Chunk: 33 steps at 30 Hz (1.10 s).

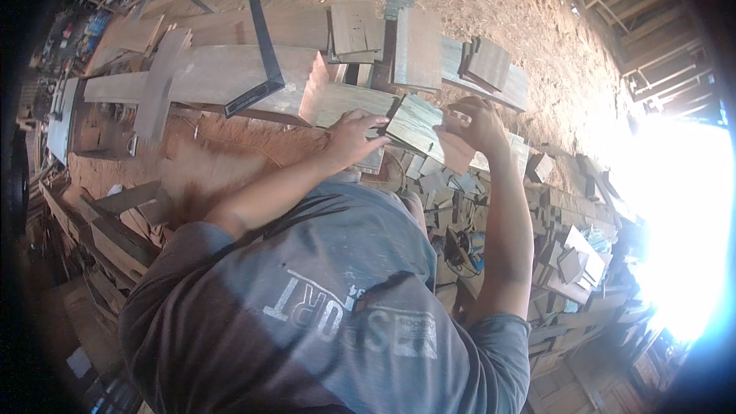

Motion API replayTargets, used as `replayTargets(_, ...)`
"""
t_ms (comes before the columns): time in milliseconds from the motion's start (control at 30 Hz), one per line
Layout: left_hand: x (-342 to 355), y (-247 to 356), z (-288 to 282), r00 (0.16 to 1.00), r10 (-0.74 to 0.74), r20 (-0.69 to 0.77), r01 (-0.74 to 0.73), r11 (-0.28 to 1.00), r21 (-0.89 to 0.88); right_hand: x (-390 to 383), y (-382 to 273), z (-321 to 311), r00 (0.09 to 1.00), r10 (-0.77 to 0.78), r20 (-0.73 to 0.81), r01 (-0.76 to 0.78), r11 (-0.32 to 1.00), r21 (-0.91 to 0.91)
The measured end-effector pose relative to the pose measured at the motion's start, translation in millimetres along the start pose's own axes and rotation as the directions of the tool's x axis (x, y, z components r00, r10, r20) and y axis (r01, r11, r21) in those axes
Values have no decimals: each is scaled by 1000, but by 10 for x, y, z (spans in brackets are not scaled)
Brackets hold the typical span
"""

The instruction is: The person measures and marks a wooden plank using a tape measure and square, then cuts it with a handheld circular saw. The person stacks the cut pieces on the workbench.

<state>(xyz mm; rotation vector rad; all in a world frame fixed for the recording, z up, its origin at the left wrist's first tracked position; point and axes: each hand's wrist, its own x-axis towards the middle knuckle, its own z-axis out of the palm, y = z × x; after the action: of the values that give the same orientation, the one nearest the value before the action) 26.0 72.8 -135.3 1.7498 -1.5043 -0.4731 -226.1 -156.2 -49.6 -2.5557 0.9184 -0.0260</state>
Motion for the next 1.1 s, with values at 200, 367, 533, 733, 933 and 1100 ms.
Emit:
replayTargets(200, -7, 3, -30, 997, 35, -66, -41, 996, -83, -308, -567, 223, 994, 7, 106, 4, 995, -97)
replayTargets(367, -18, -136, 72, 994, 82, -79, -86, 995, -46, -311, -508, 272, 994, -28, 105, 34, 998, -60)
replayTargets(533, -37, -111, 63, 994, 68, -90, -73, 996, -57, -258, -543, 229, 991, -18, 135, 23, 999, -34)
replayTargets(733, -33, -56, 41, 995, 51, -82, -57, 996, -73, -233, -533, 234, 991, -60, 120, 68, 996, -62)
replayTargets(933, -10, -43, -13, 999, 23, -31, -25, 999, -48, -200, -539, 273, 993, -51, 102, 54, 998, -23)
replayTargets(1100, -1, -78, 33, 998, -56, 13, 57, 995, -77, -205, -570, 284, 993, -35, 109, 41, 998, -55)
